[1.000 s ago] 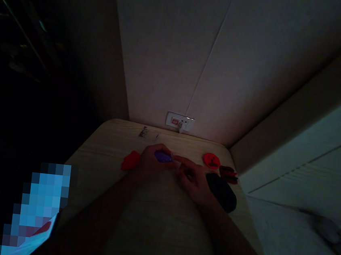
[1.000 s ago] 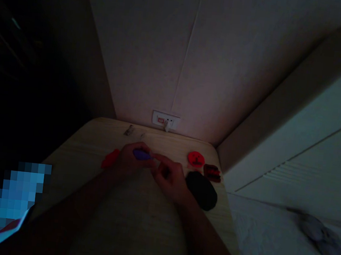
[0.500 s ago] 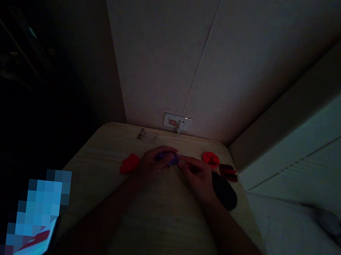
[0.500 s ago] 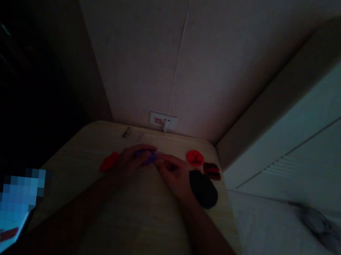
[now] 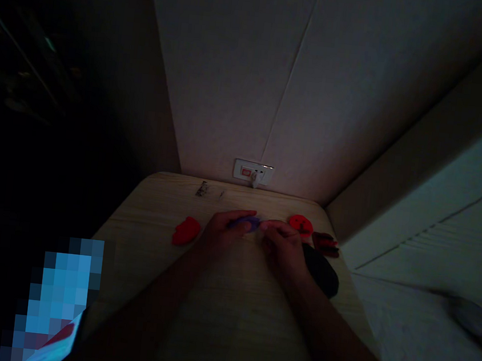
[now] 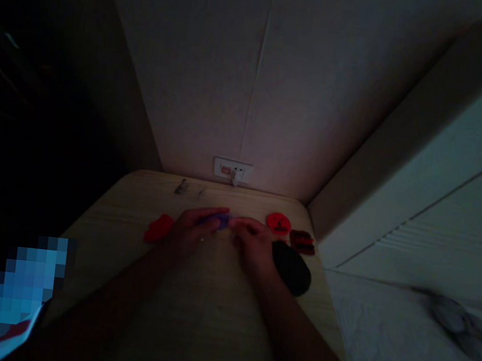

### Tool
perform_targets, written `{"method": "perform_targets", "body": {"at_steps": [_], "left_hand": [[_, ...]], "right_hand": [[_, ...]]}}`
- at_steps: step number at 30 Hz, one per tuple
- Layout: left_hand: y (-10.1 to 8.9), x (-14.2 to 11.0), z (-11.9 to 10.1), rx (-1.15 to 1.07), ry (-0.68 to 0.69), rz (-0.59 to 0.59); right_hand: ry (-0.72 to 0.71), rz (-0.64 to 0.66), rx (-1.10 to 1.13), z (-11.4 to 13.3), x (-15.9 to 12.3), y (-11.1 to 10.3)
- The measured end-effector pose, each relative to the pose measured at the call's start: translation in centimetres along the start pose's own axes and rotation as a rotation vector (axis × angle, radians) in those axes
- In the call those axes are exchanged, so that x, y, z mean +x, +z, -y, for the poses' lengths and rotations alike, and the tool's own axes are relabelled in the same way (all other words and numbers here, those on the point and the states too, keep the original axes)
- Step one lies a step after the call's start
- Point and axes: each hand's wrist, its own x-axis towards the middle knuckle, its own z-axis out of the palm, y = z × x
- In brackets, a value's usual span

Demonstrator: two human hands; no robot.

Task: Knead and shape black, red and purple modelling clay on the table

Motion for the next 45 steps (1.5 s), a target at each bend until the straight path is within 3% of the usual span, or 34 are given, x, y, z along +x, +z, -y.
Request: {"method": "perform_targets", "body": {"at_steps": [8,13,19,23,31,41,45], "left_hand": [[-0.4,-0.2,0.4,0.111,0.081,-0.012],[-0.3,-0.2,0.4,0.095,0.089,0.019],[0.0,0.0,0.6,-0.082,-0.121,0.1],[0.0,-0.4,0.0,-0.045,-0.237,-0.007],[0.0,-0.4,0.4,-0.016,-0.248,-0.149],[-0.2,-0.2,0.6,0.219,-0.032,-0.207],[-0.2,-0.3,0.9,0.252,0.027,-0.221]], "right_hand": [[-0.208,0.022,-0.449,-0.4,0.1,-0.9],[-0.282,0.068,-0.518,-0.4,-0.3,-1.0],[-0.286,0.129,-0.473,-0.5,-0.4,-1.1],[-0.305,0.171,-0.512,-0.5,-0.6,-1.0],[-0.383,0.265,-0.69,-0.1,-0.7,-0.9],[-0.316,0.326,-0.657,-0.1,-1.2,-0.5],[-0.365,0.3,-0.738,-0.3,-1.0,-0.6]]}}
